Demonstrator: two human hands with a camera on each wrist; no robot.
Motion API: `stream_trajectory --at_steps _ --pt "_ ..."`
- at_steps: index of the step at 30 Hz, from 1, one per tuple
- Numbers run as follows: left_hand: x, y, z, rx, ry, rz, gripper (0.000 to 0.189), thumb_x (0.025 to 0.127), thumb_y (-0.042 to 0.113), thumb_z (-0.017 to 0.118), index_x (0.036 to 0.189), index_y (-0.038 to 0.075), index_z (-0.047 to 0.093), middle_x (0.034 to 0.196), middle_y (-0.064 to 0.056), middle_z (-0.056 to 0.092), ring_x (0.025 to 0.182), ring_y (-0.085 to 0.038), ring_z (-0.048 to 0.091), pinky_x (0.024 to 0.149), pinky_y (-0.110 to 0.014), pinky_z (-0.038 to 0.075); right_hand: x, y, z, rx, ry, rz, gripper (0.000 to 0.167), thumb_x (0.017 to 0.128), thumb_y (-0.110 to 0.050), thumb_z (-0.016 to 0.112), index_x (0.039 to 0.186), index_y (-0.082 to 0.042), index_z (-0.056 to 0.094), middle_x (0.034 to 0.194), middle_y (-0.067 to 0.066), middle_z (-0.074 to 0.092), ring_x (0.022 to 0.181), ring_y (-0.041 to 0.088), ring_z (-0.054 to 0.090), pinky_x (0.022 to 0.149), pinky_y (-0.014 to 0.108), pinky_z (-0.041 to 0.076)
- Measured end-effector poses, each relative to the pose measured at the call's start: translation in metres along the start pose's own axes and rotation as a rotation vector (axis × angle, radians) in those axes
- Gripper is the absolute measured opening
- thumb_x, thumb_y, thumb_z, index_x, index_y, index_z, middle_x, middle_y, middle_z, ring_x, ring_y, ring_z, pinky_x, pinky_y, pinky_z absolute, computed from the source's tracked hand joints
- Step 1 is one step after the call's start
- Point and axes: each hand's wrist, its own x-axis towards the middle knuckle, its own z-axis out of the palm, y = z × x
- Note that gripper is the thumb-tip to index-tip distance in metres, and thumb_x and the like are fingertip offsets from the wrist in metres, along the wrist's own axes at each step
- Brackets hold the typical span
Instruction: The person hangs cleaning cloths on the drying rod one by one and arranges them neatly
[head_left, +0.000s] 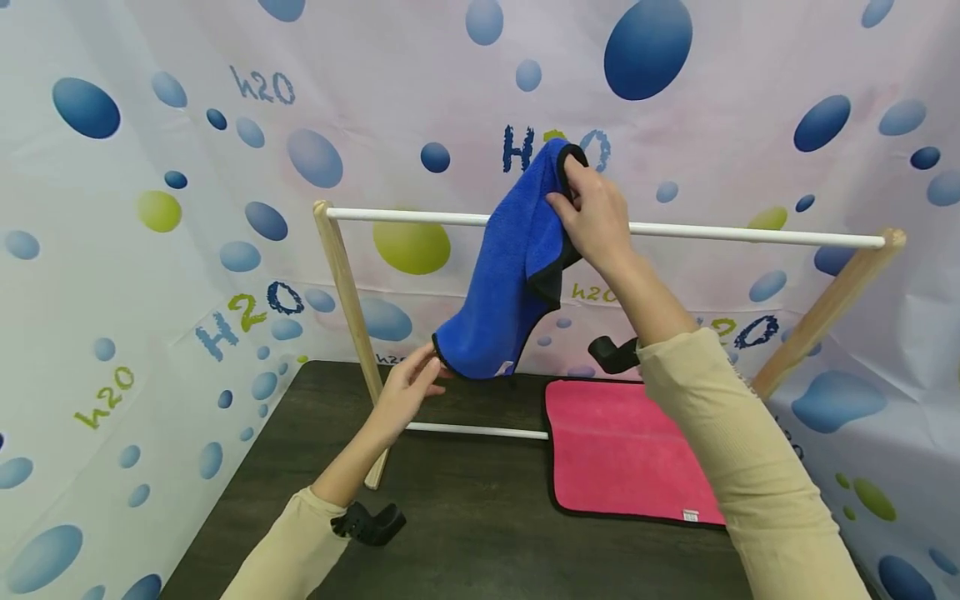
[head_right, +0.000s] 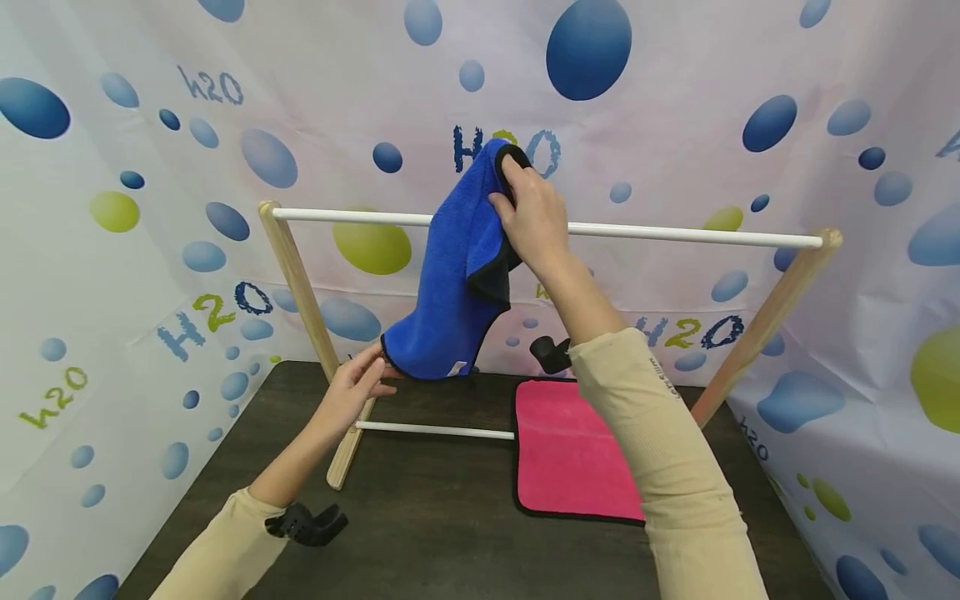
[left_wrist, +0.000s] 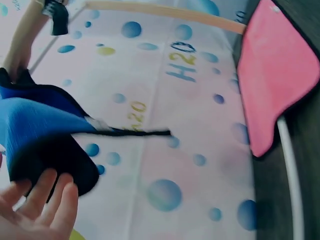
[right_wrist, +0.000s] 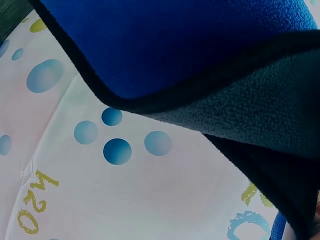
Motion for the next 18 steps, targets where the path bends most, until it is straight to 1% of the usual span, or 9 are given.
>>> stream_trajectory --at_steps 3,6,9,12,13,15,17,18 --pt "0.011 0.013 0.003 -0.067 0.092 -0.035 0.037 0.097 0.012 0.043 0.131 -0.003 0.044 0.11 -0.023 0.058 0.09 -0.013 0.06 0.076 -0.031 0.052 0.0 0.001 -0.002 0.0 -0.006 0.006 0.019 0.09 -0.01 0.056 0.081 0.0 0.043 0.069 0.008 0.038 0.067 0.026 0.043 0.059 0.03 0.026" --pt "0.02 0.028 0.003 -0.164 0.159 -0.052 0.034 0.095 0.009 0.045 0.127 -0.004 0.047 0.102 -0.011 0.064 0.084 -0.006 0.061 0.073 -0.028 0.052 0.0 0.002 -0.004 0.03 -0.02 0.014 0.018 0.09 -0.01 0.056 0.083 0.001 0.043 0.069 0.008 0.038 0.066 0.025 0.042 0.059 0.029 0.026" --pt "0.028 0.043 0.0 -0.259 0.161 -0.06 0.034 0.095 0.006 0.046 0.126 -0.007 0.045 0.091 0.002 0.065 0.081 -0.005 0.062 0.073 -0.025 0.052 0.001 0.002 -0.007 0.073 -0.034 0.04 0.018 0.09 -0.009 0.056 0.083 0.0 0.042 0.069 0.007 0.036 0.065 0.021 0.04 0.058 0.027 0.027" --pt "0.036 0.058 -0.007 -0.326 0.129 -0.076 0.032 0.094 0.004 0.045 0.123 -0.009 0.044 0.083 0.008 0.064 0.077 -0.005 0.062 0.072 -0.021 0.052 0.002 0.003 -0.011 0.122 -0.055 0.084 0.018 0.09 -0.01 0.055 0.084 0.0 0.041 0.071 0.007 0.038 0.066 0.02 0.042 0.057 0.024 0.03" --pt "0.038 0.063 -0.01 -0.331 0.121 -0.078 0.028 0.094 0.003 0.046 0.119 -0.009 0.047 0.081 0.008 0.064 0.075 -0.004 0.062 0.072 -0.021 0.052 0.002 0.003 -0.014 0.138 -0.064 0.103 0.017 0.09 -0.01 0.055 0.085 0.0 0.042 0.072 0.008 0.04 0.067 0.021 0.045 0.057 0.022 0.033" --pt "0.043 0.074 -0.016 -0.335 0.117 -0.073 0.018 0.093 0.002 0.046 0.108 -0.005 0.052 0.077 0.007 0.064 0.071 -0.004 0.061 0.07 -0.02 0.052 0.003 0.004 -0.018 0.174 -0.077 0.139 0.015 0.09 -0.011 0.055 0.093 0.0 0.047 0.078 0.01 0.045 0.071 0.021 0.049 0.058 0.019 0.038" --pt "0.046 0.085 -0.024 -0.318 0.126 -0.055 0.009 0.093 0.003 0.047 0.096 0.001 0.055 0.073 0.007 0.063 0.068 -0.004 0.06 0.069 -0.021 0.052 0.003 0.005 -0.022 0.219 -0.083 0.177 0.018 0.091 -0.012 0.055 0.104 0.0 0.05 0.083 0.011 0.048 0.074 0.021 0.051 0.062 0.019 0.042" --pt "0.048 0.091 -0.028 -0.305 0.132 -0.041 0.009 0.093 0.004 0.047 0.091 0.004 0.056 0.072 0.006 0.062 0.067 -0.004 0.059 0.068 -0.021 0.052 0.003 0.006 -0.025 0.245 -0.085 0.196 0.021 0.091 -0.012 0.055 0.108 -0.001 0.051 0.085 0.011 0.05 0.075 0.02 0.052 0.064 0.019 0.043"
